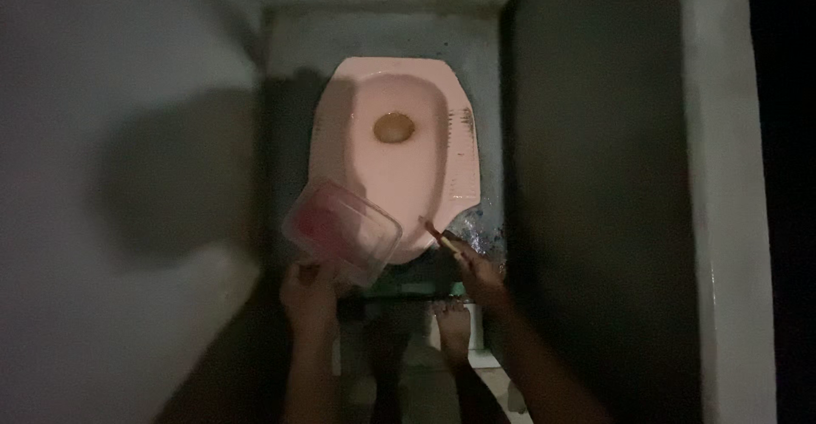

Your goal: The person pours a red cleaning liquid from a bottle into a small container, then uses a brush to scrub the inside of a pink squat toilet. The person repeatedly dips the brush into the container and scrubs the toilet bowl.

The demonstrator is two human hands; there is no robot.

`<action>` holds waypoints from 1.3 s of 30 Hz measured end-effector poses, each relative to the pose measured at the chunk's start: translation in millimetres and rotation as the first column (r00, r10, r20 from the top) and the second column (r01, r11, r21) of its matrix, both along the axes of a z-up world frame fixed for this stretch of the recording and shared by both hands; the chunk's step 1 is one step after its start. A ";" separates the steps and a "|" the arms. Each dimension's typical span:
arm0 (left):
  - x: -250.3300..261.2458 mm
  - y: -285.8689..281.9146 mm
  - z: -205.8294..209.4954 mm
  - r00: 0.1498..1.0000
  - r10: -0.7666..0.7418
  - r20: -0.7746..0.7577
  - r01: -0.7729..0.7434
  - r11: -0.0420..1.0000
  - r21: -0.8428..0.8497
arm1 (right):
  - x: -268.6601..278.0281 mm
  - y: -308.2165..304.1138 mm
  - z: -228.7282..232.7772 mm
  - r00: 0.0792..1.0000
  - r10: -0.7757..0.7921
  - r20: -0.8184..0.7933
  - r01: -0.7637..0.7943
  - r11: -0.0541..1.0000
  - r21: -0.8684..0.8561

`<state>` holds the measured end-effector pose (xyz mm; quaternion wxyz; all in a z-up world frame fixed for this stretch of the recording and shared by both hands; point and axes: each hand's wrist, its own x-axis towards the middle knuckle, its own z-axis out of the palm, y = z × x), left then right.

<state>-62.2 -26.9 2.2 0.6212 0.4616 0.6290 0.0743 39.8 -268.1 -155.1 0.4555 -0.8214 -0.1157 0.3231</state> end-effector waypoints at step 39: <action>19.8 -29.6 -23.4 0.986 -0.148 0.082 0.148 0.989 0.009 | 4.3 33.0 168.6 0.945 -0.260 0.198 0.233 0.961 0.148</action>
